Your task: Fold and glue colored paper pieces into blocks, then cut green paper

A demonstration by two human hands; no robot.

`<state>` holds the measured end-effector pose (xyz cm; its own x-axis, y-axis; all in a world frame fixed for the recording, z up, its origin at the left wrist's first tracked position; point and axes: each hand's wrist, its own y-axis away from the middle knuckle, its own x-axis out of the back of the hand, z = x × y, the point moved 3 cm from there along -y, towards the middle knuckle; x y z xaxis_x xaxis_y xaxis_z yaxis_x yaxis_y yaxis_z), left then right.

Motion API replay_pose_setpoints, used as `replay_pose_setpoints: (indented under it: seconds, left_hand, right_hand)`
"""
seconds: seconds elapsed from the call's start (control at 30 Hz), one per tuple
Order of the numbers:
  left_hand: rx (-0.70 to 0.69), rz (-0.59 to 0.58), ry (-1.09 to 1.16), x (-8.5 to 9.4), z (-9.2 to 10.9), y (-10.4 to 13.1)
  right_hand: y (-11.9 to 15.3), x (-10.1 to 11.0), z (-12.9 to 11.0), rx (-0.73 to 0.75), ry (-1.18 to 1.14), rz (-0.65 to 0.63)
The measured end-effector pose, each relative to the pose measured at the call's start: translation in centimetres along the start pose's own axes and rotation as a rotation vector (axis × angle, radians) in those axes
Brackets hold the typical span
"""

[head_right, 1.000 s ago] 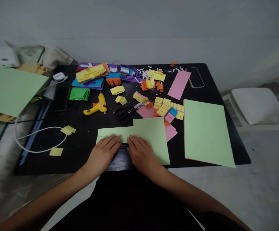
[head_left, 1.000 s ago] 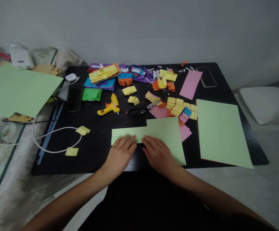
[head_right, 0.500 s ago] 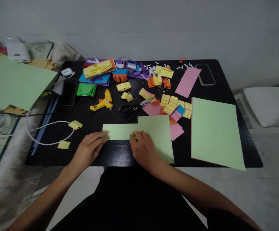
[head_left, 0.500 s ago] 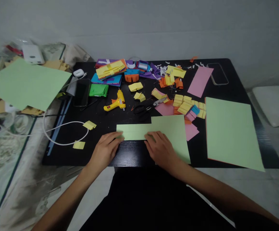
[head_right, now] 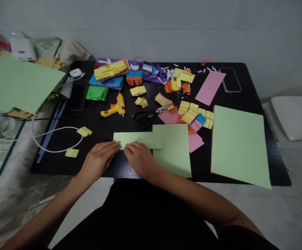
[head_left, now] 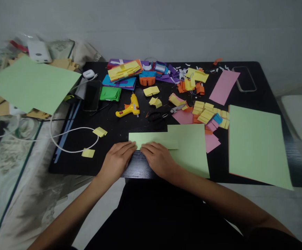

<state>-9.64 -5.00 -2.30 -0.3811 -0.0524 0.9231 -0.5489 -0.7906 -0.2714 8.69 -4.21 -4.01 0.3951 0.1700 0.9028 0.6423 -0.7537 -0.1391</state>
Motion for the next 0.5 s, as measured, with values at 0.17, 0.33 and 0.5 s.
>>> replay_pose_setpoints:
  seconds: [0.17, 0.33, 0.5]
  left_hand:
    - [-0.019, -0.036, -0.068, -0.2, 0.3, 0.4]
    - [-0.008, -0.078, -0.104, -0.3, 1.0, 0.4]
    - [0.022, -0.1, -0.184, -0.5, 1.8, 0.0]
  right_hand:
    - [0.0, 0.0, -0.4, -0.01, 0.032, 0.013]
    - [0.2, -0.3, -1.0, -0.058, 0.057, 0.008]
    - [1.0, -0.7, -1.3, -0.023, 0.067, 0.03]
